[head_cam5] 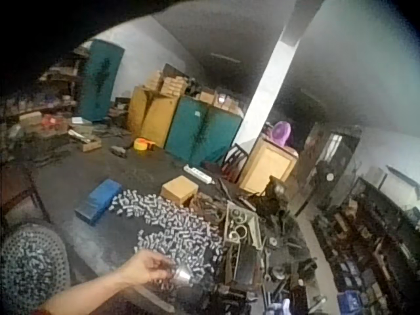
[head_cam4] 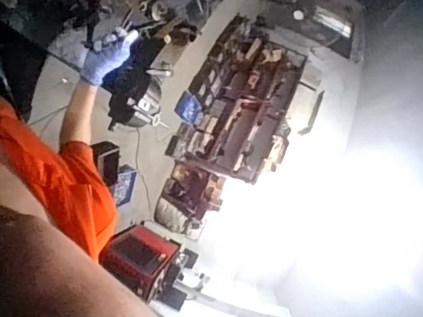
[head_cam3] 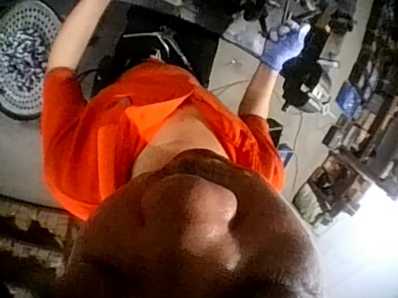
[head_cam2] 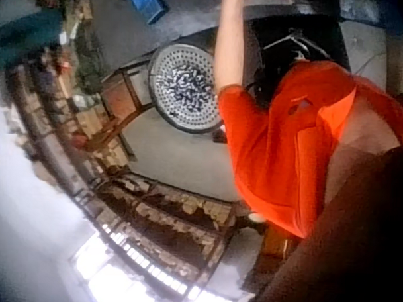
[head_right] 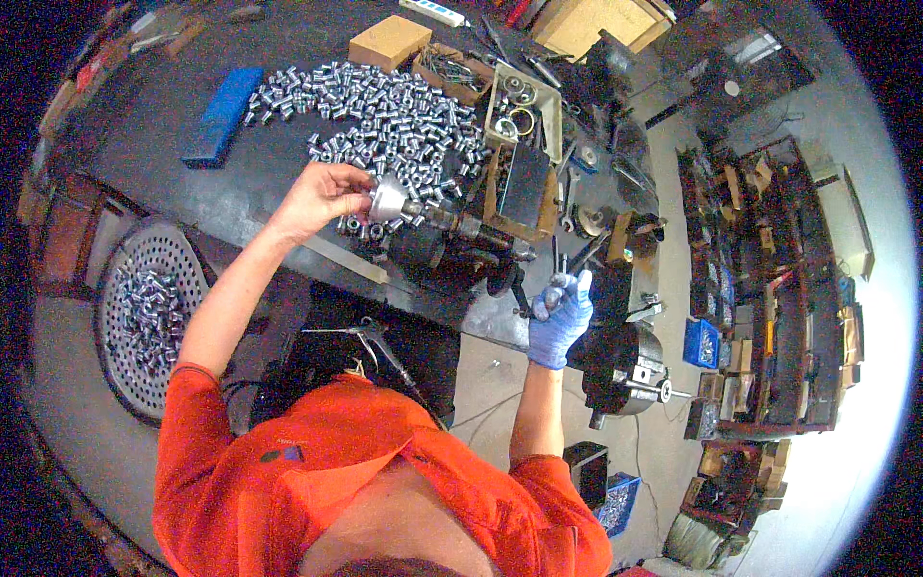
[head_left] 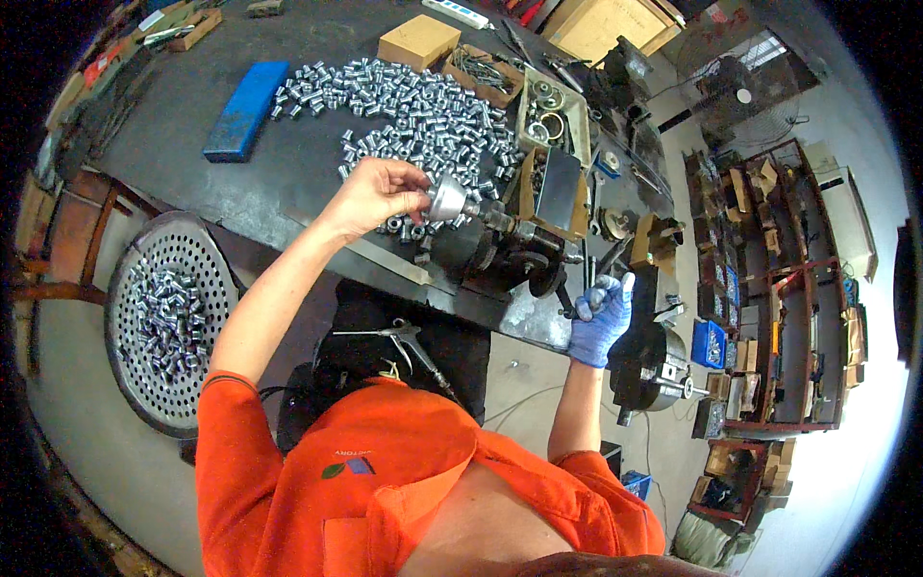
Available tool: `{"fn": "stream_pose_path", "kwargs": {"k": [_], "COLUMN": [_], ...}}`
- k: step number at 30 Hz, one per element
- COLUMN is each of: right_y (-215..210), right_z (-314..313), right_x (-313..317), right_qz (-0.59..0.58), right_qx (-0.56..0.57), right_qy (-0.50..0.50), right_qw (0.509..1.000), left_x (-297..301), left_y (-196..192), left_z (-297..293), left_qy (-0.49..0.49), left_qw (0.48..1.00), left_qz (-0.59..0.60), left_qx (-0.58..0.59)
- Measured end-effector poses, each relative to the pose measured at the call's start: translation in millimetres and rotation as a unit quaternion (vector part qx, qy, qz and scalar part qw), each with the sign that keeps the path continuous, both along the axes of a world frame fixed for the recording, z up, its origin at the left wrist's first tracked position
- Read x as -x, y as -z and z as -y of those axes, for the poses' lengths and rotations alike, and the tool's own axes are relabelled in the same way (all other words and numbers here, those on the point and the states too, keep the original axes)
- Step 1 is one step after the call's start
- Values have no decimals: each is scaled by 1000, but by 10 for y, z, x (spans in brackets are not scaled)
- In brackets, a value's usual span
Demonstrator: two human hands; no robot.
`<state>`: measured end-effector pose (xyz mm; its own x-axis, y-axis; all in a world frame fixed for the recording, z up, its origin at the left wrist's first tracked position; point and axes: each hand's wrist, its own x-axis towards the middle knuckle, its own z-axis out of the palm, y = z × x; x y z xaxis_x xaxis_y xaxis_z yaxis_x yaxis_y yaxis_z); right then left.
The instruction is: The person picks up metal bolts from a table and uses an air nozzle to blow air into them one at a time before placing them into a circular metal tray.
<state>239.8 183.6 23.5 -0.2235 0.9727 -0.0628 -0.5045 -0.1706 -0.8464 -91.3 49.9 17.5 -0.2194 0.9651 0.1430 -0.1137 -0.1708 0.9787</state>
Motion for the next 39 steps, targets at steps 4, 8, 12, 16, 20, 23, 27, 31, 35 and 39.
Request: {"fn": "stream_pose_path", "kwargs": {"k": [4, 8, 12, 16, 20, 23, 27, 31, 35, 39], "right_y": [113, 382, 824, 368, -188, -377, -108, 434, 720, 296], "right_z": [-48, -30, -587, -910, -765, -363, -7, -44, -608, -883], "right_x": [1, 45, 199, 594, 551, 363, 46, 12, 291, 604], "right_qz": [-24, 4, 86, 169, 45, -21, 1, 34, 75, 171], "right_qx": [55, 102, 47, 29, -38, -55, -45, 70, 91, 19], "right_qy": [-23, -10, -1, 60, 46, 67, 30, 26, -8, 59], "right_qw": [998, 995, 995, 983, 997, 996, 999, 997, 993, 983], "left_x": [-61, -107, -118, -137, -121, -137, -115, -81, 88, 423], "left_y": [-47, -39, -11, -78, -59, -37, 9, -30, -11, 72], "left_z": [38, 50, 15, -17, -39, -43, -47, -32, 179, 864], "left_qy": [-28, -47, -62, -93, -108, -113, -103, -102, -136, -229], "left_qw": [1000, 998, 997, 995, 994, 993, 993, 993, 988, 971], "left_qz": [1, -34, -29, -18, 8, 28, 64, 63, 57, 6], "left_qx": [12, 22, 31, 21, 0, -6, -5, 20, 36, 65]}}
